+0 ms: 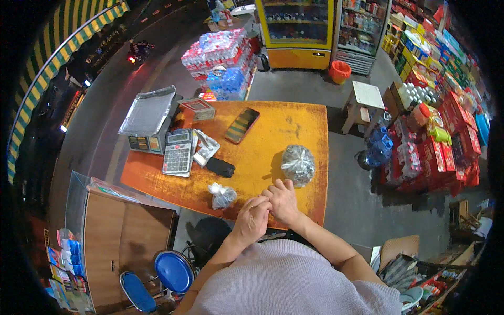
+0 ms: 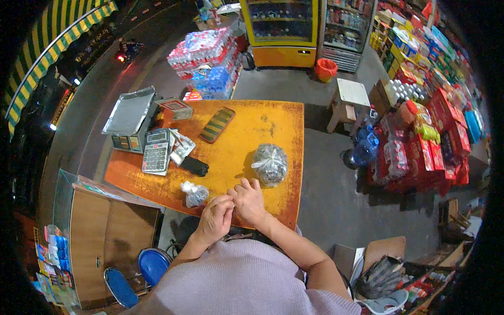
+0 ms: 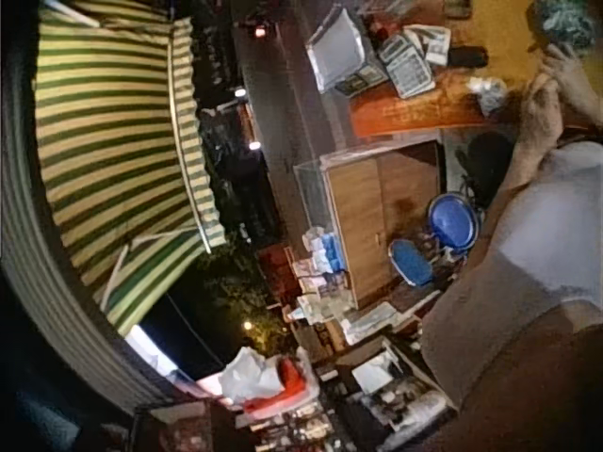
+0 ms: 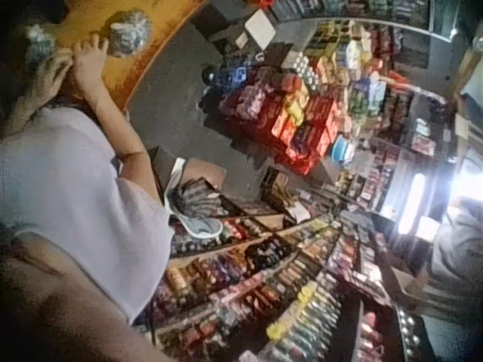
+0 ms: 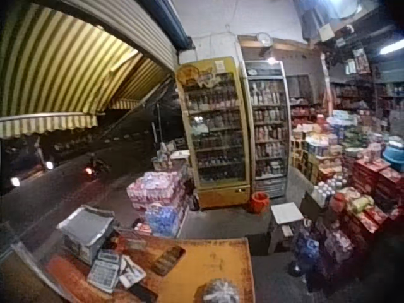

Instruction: The person wipes multiple shelves and product surfaces in a small store using a cloth. They move along aisles, wiping bottles, boxes, and shelf edges, then return to the counter area to continue wiping.

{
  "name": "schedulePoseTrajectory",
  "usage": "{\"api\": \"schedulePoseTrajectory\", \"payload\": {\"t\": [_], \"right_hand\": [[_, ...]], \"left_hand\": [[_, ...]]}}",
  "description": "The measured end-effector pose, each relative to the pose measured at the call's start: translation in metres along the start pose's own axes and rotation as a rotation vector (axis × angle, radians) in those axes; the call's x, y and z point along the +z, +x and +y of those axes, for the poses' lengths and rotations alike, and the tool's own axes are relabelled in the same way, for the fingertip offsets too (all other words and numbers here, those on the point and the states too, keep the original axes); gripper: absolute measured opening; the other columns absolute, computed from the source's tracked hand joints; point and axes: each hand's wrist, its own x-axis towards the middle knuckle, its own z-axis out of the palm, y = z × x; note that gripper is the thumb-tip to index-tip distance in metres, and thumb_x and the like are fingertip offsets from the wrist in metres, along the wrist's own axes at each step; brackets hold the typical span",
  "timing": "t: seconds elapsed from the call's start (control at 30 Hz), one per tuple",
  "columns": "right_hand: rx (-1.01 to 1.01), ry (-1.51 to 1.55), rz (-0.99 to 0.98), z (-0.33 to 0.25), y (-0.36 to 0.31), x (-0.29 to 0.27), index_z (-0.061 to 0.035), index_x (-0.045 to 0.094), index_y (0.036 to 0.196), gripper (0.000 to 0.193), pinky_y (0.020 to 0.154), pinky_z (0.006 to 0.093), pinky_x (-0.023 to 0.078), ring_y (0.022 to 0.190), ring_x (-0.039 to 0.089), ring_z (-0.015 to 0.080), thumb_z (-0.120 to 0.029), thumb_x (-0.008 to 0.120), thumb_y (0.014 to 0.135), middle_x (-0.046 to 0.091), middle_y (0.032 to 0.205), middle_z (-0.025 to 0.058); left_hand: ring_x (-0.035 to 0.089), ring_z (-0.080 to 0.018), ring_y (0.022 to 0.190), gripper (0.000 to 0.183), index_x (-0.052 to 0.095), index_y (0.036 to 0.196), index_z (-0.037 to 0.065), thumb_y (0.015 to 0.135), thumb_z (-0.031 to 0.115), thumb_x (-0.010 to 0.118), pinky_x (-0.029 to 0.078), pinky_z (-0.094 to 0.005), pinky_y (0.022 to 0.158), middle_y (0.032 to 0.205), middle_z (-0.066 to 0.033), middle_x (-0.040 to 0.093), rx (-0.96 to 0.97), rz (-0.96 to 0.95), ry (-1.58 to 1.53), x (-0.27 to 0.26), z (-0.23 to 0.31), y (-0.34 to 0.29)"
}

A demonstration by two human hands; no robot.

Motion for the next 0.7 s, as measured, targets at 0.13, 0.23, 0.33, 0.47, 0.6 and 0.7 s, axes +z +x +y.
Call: {"api": "schedulePoseTrajectory", "payload": {"t": [0.13, 0.23, 0.33, 0.47, 0.6, 0.7], "right_hand": [[0.071, 0.044, -0.131, 0.001, -0.009, 0.001, -0.0106, 0.055, 0.089, 0.018, 0.085, 0.0434, 0.035, 0.088, 0.051, 0.0264, -0.017, 0.059, 0.073, 0.054, 0.084, 0.0070], [0.083, 0.229, -0.182, 0.014, -0.010, -0.006, -0.0062, 0.051, 0.113, 0.045, 0.093, 0.0478, 0.034, 0.105, 0.047, 0.0332, -0.027, 0.066, 0.077, 0.051, 0.111, 0.0151], [0.213, 0.320, -0.116, 0.040, -0.005, -0.013, -0.0060, 0.046, 0.124, 0.059, 0.094, 0.0509, 0.034, 0.112, 0.044, 0.0377, -0.036, 0.069, 0.078, 0.046, 0.122, 0.0186], [0.606, -0.040, -0.066, 0.074, 0.005, -0.013, -0.0111, 0.041, 0.132, 0.073, 0.092, 0.0541, 0.037, 0.113, 0.044, 0.0422, -0.043, 0.072, 0.074, 0.041, 0.129, 0.0218], [0.712, 0.005, -0.230, 0.089, 0.007, -0.004, -0.0158, 0.036, 0.137, 0.082, 0.091, 0.0525, 0.042, 0.116, 0.042, 0.0457, -0.039, 0.076, 0.069, 0.035, 0.136, 0.0245], [0.653, 0.018, -0.222, 0.089, -0.001, 0.002, -0.0181, 0.037, 0.137, 0.082, 0.091, 0.0508, 0.043, 0.115, 0.043, 0.0469, -0.033, 0.077, 0.066, 0.035, 0.136, 0.0254]], "left_hand": [[0.057, -0.0357, 0.099, 0.023, 0.053, 0.099, 0.002, 0.078, -0.001, 0.061, 0.045, -0.0420, 0.088, 0.107, -0.0174, 0.059, -0.105, -0.059, 0.010, 0.004, -0.001, 0.001], [0.050, -0.0357, 0.113, 0.025, 0.055, 0.105, 0.003, 0.081, 0.006, 0.061, 0.041, -0.0426, 0.094, 0.122, -0.0189, 0.051, -0.178, -0.160, 0.131, 0.002, -0.009, 0.002], [0.041, -0.0397, 0.121, 0.029, 0.057, 0.105, 0.004, 0.081, 0.017, 0.064, 0.033, -0.0492, 0.101, 0.130, -0.0186, 0.046, -0.230, -0.035, 0.344, -0.011, -0.030, -0.004], [0.031, -0.0435, 0.128, 0.056, 0.053, 0.126, 0.020, 0.077, 0.042, 0.070, 0.030, -0.0584, 0.099, 0.142, -0.0149, 0.033, -0.513, -0.101, 0.392, -0.029, -0.073, -0.018], [0.032, -0.0443, 0.126, 0.067, 0.053, 0.129, 0.026, 0.068, 0.040, 0.078, 0.033, -0.0525, 0.102, 0.139, -0.0178, 0.036, -0.588, -0.302, 0.329, -0.012, -0.085, -0.029], [0.034, -0.0416, 0.126, 0.065, 0.056, 0.126, 0.026, 0.066, 0.039, 0.079, 0.035, -0.0506, 0.101, 0.137, -0.0168, 0.038, -0.597, -0.324, 0.223, 0.013, -0.073, -0.029]]}}
